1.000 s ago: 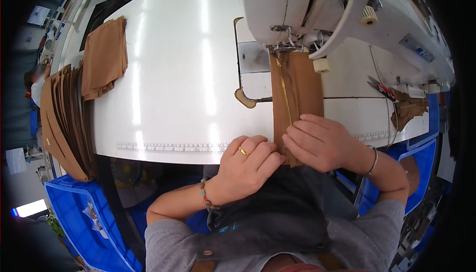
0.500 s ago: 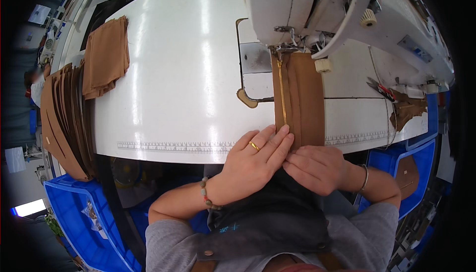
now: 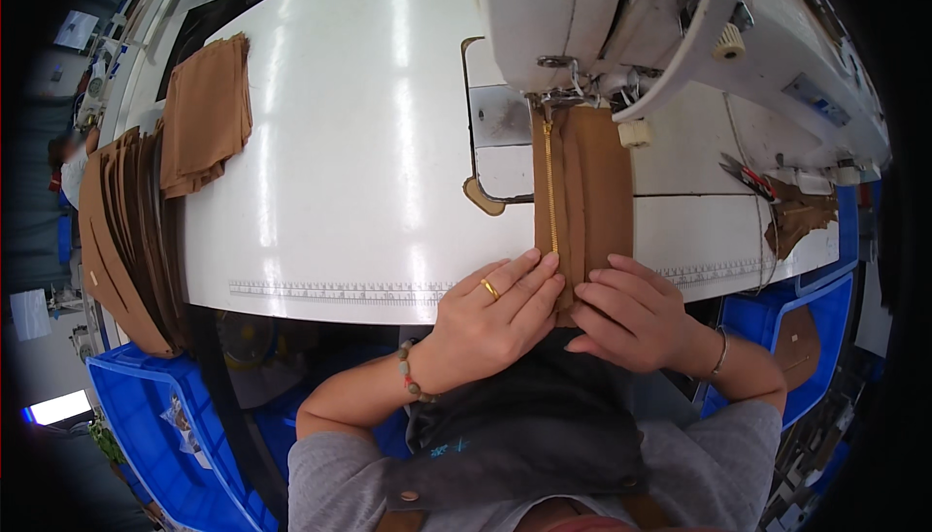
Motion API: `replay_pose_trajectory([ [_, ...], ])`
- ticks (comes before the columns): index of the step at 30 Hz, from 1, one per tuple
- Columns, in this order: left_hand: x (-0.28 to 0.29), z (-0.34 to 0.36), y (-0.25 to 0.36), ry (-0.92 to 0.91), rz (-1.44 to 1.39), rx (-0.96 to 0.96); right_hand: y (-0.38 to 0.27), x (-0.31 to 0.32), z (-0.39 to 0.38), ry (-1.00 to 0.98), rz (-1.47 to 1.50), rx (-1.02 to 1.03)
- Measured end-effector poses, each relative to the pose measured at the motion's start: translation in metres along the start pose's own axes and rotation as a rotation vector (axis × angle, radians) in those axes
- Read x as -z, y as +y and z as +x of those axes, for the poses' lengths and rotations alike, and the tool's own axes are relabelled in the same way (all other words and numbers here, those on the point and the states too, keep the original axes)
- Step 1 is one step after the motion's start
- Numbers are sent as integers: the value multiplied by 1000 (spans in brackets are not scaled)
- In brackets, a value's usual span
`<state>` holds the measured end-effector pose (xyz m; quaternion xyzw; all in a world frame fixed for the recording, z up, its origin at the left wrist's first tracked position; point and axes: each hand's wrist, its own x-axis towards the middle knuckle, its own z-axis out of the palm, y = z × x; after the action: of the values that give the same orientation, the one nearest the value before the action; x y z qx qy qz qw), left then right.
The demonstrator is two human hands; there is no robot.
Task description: Sewing leather pieces and zippers together using an industrial sewing machine.
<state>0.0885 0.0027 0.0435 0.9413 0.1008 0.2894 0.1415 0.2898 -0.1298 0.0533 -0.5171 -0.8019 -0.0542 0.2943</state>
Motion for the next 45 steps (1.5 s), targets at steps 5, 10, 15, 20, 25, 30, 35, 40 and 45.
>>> replay_pose_trajectory([
  [5, -2, 0, 0, 7, -16, 18, 1, -11, -9, -22, -125, 111],
  [10, 0, -1, 0, 21, -13, -9, 6, -13, -14, -15, -102, 152],
  [15, -2, 0, 1, 37, 15, -55, 6, -12, -12, -21, -95, 174],
  [20, -2, 1, 4, 20, 34, -35, 6, -13, -12, 16, -96, 183],
  [25, -1, 1, 9, 2, 52, 1, 5, -17, -12, 41, -84, 177],
  [30, 2, -1, 11, -50, 72, 13, 5, -14, -13, 19, -78, 188],
  [35, 7, -6, 13, -110, 114, -7, 3, -15, -11, 38, -88, 182],
  [40, 9, -6, 13, -120, 137, -18, 12, -1, 7, -22, 97, 89],
  [45, 11, -5, 14, -144, 160, -30, 71, -6, 46, -26, -36, -57],
])
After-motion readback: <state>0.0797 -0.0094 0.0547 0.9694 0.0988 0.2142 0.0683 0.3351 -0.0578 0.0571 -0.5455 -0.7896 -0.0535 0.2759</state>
